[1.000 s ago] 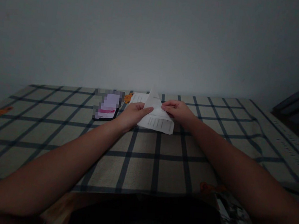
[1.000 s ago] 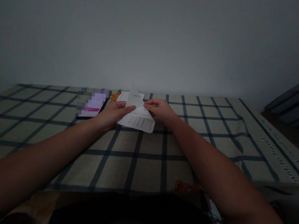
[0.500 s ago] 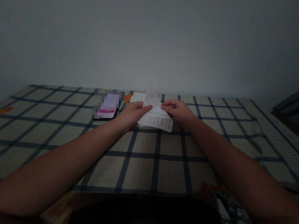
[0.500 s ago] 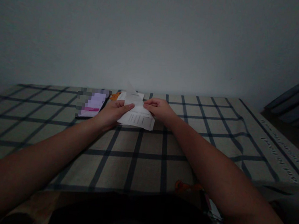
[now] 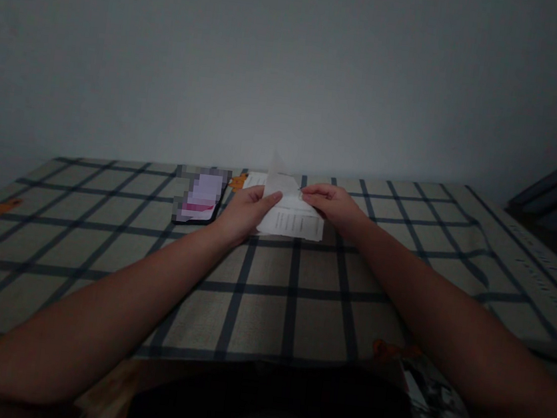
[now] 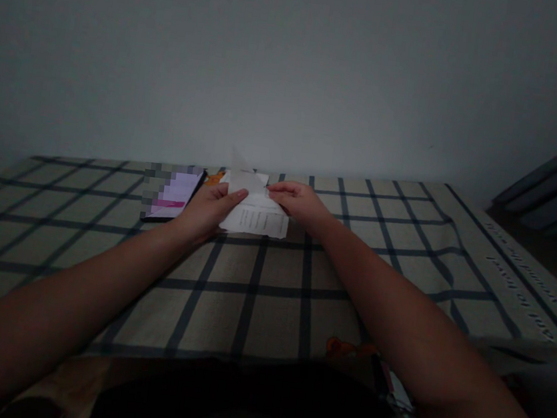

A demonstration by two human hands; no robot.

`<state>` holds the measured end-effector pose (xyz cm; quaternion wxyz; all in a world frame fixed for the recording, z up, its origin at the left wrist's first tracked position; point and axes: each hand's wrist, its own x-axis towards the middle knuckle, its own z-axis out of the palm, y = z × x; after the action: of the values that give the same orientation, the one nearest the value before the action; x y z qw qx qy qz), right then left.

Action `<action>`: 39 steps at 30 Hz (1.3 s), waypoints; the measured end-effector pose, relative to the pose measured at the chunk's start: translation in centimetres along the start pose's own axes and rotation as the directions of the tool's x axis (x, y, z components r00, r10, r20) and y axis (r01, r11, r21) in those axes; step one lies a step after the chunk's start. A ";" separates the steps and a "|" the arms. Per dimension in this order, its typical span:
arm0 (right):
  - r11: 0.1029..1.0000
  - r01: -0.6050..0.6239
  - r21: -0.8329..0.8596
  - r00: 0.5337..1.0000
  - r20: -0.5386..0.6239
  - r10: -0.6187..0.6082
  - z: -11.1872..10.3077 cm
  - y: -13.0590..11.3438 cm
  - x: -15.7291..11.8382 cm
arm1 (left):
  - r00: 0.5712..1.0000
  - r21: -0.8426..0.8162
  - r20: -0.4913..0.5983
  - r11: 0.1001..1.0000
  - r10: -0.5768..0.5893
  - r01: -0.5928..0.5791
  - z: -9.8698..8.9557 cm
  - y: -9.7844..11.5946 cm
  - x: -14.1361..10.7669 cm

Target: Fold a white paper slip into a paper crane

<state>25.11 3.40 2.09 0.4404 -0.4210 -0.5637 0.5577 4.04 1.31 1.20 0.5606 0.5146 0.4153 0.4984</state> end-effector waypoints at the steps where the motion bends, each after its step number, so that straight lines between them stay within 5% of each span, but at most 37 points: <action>1: 1.000 -0.002 -0.003 1.000 0.001 0.002 0.0 0.0 0.0 | 1.000 0.001 -0.009 1.000 0.017 -0.017 0.0 0.0 0.0; 13: 0.997 -0.006 -0.072 0.997 0.082 0.012 -0.2 -0.4 -0.4 | 0.989 0.019 -0.090 0.993 0.118 -0.117 -0.2 -0.2 0.5; 20: 0.995 0.000 -0.098 1.000 0.031 0.003 -0.2 -0.2 0.0 | 0.978 0.047 -0.096 0.982 0.187 -0.183 -0.5 -0.5 0.6; 39: 0.994 0.043 -0.097 0.997 0.069 -0.036 -0.4 0.2 0.1 | 0.966 0.089 -0.164 0.978 0.200 -0.187 -0.3 0.0 0.3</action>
<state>25.44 3.58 1.86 0.4109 -0.4119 -0.6131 0.5344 3.84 1.66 1.16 0.4523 0.5277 0.4277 0.5780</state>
